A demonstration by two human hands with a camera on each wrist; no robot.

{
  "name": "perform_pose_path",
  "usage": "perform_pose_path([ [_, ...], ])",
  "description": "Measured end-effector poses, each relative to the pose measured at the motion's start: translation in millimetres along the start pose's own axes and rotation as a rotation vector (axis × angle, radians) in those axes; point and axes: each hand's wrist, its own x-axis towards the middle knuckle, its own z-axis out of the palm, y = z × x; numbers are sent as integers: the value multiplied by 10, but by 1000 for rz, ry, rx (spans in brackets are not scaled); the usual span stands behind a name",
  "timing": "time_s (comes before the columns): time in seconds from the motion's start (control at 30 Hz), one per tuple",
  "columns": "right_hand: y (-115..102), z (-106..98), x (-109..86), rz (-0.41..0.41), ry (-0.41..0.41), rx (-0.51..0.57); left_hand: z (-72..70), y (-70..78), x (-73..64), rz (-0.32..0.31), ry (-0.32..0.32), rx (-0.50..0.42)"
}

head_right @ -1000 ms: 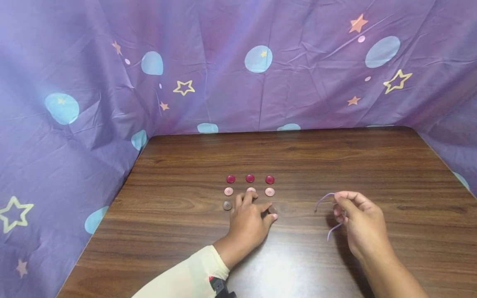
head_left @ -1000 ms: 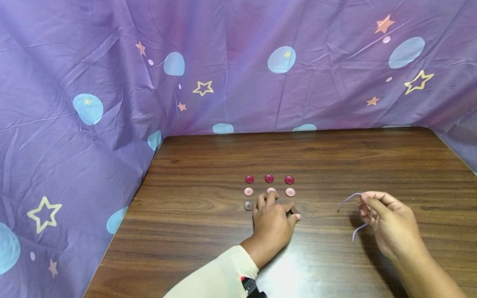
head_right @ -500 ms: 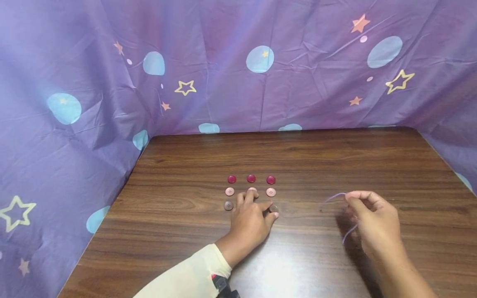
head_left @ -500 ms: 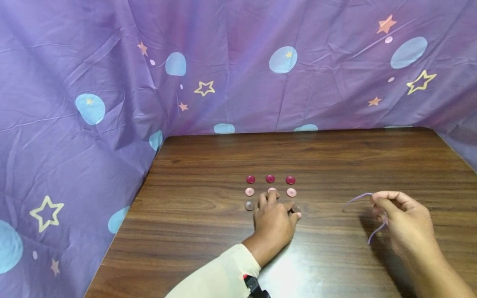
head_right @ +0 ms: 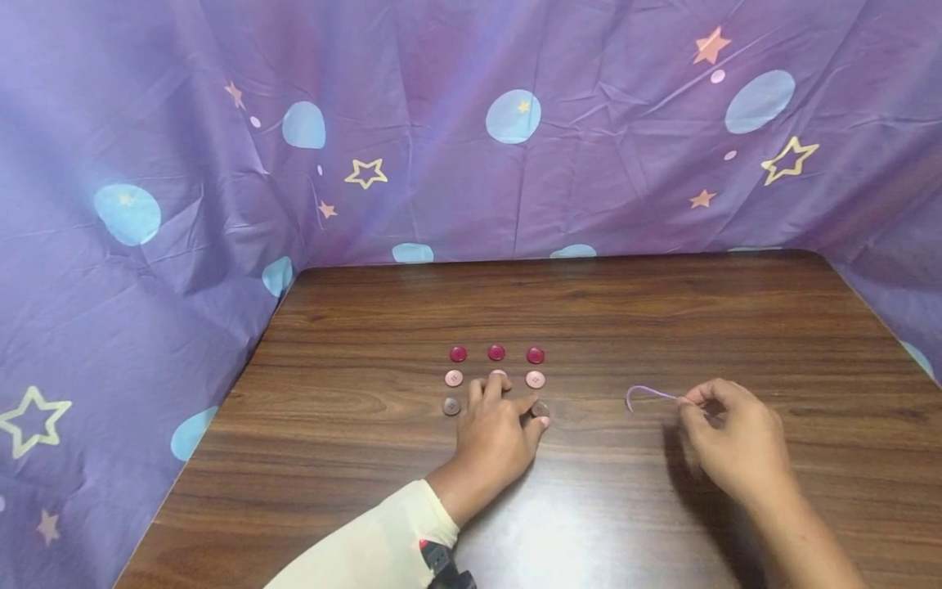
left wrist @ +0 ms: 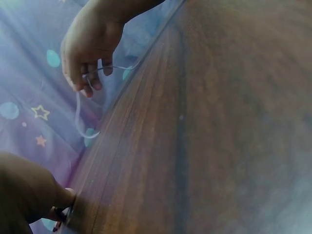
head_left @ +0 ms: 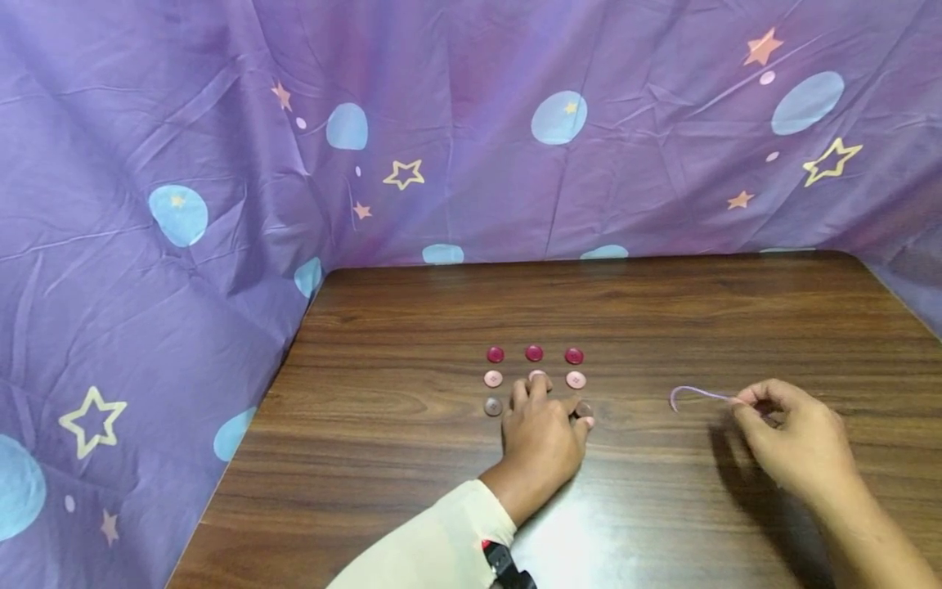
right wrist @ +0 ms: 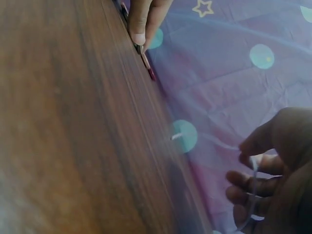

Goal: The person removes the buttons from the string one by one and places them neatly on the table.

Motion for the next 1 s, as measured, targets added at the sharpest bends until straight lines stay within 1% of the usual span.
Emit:
perform_pose_path([
  [0.07,28,7,18,-30,-9,-32,4,-4,3,4,6,-7],
  [0.13,55,17,27,-55,-35,-60,8,-9,6,8,11,-10],
  [0.23,82,30,32,-71,-63,-92,17,-17,5,11,17,-11],
  [0.47,99,40,22,-62,-68,-96,28,-33,1,31,39,-26],
  [0.6,99,33,17,-48,-57,-95,29,-33,-3,38,42,-22],
  [0.8,119,40,21,-51,-30,-90,31,-33,-2,42,40,-16],
  [1.0,127,52,25,-55,28,-61,41,-31,-1,42,44,-10],
])
